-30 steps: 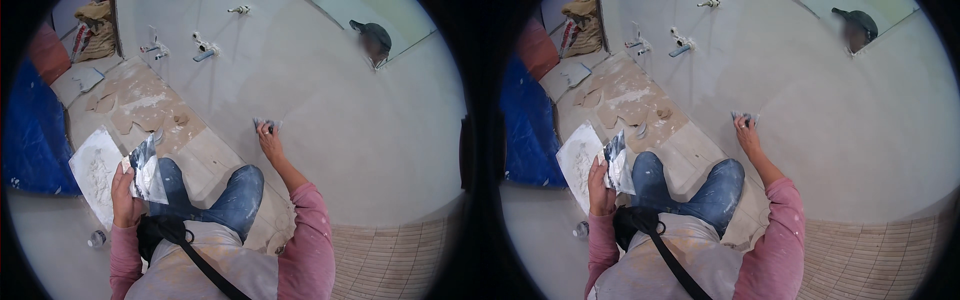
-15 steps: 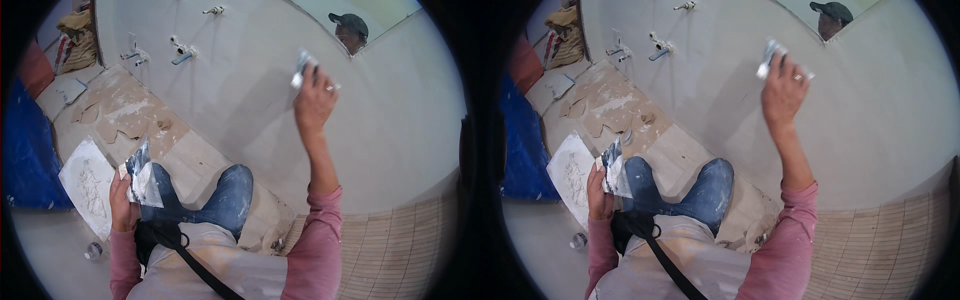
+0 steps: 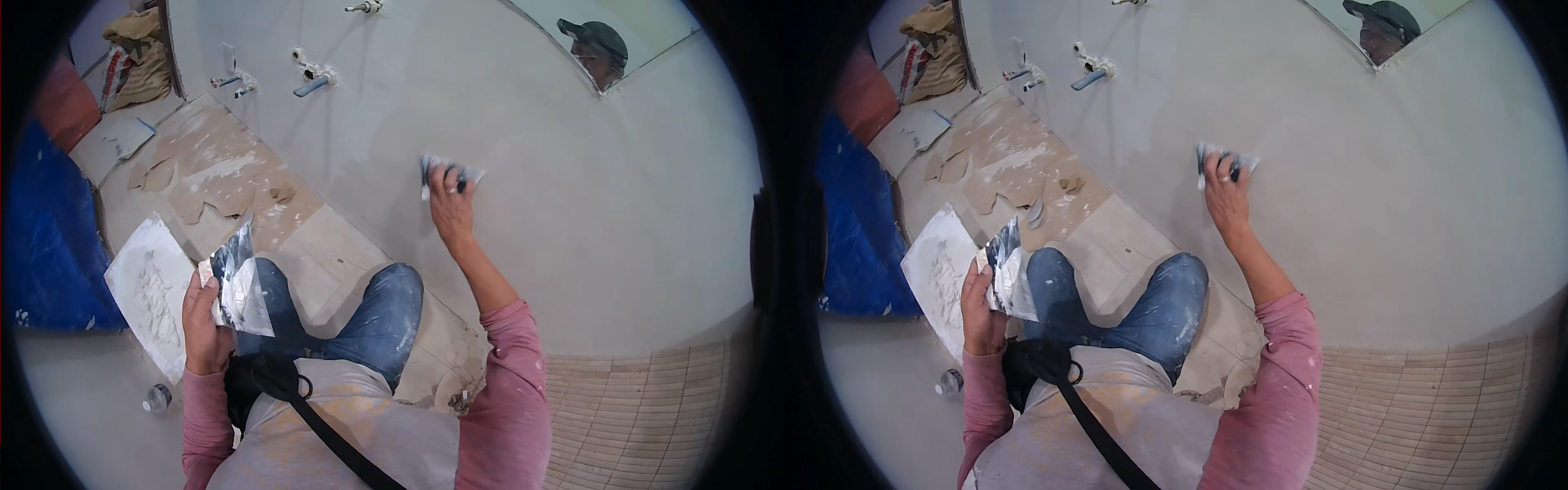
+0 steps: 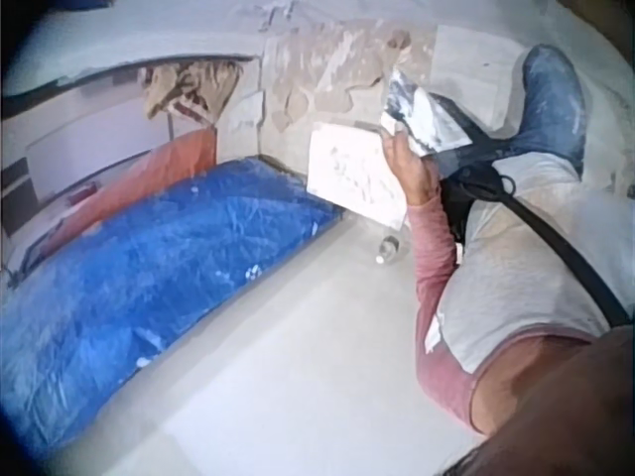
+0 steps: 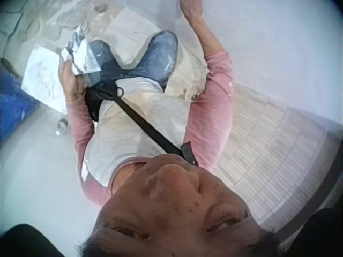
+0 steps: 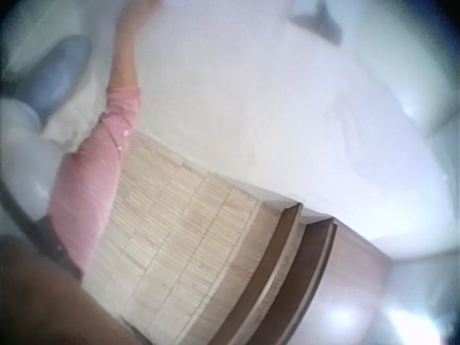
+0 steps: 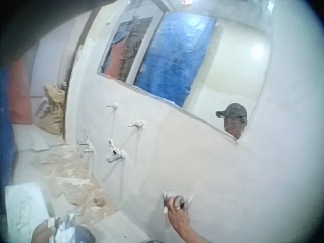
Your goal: The person applies plaster to a bathroom wall using putty knives, repeatedly transferring and scraping the compound between the blades before spreading and smoothing it over various sections of the wall.
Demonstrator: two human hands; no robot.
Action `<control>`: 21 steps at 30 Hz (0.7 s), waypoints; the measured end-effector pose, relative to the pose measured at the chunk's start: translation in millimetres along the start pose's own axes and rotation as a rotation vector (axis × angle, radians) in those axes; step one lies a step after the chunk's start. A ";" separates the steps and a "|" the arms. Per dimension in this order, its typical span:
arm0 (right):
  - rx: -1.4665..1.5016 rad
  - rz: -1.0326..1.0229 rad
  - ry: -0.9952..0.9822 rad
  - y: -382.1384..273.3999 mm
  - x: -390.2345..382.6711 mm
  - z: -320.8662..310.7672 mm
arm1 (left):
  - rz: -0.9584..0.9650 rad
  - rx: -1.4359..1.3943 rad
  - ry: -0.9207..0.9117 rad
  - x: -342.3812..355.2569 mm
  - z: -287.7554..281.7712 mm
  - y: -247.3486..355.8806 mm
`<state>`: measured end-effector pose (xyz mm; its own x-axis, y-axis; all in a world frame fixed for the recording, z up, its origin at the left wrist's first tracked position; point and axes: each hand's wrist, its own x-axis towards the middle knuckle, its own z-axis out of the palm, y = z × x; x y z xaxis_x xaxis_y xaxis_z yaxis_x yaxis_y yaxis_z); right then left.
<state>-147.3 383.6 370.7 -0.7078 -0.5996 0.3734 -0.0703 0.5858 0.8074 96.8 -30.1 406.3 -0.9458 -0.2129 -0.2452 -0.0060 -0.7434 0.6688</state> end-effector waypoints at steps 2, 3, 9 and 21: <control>0.007 -0.078 -0.020 -24.8 -34.3 25.0 | 0.030 0.020 0.011 -0.4 -2.5 0.7; 0.012 -0.153 -0.076 -35.4 -52.1 33.7 | 0.053 0.038 0.017 0.3 -4.0 0.5; -0.001 -0.273 -0.330 -48.2 -69.3 18.0 | 0.071 0.036 0.076 -0.8 -11.8 -2.5; -0.095 0.504 0.259 189.6 69.0 -131.7 | -0.007 -0.007 -0.072 6.4 -8.7 -3.8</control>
<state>-116.8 381.5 609.7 -0.4412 -0.3801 0.8129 0.3032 0.7894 0.5337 93.6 -34.1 396.1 -0.9666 -0.1617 -0.1988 -0.0107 -0.7494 0.6620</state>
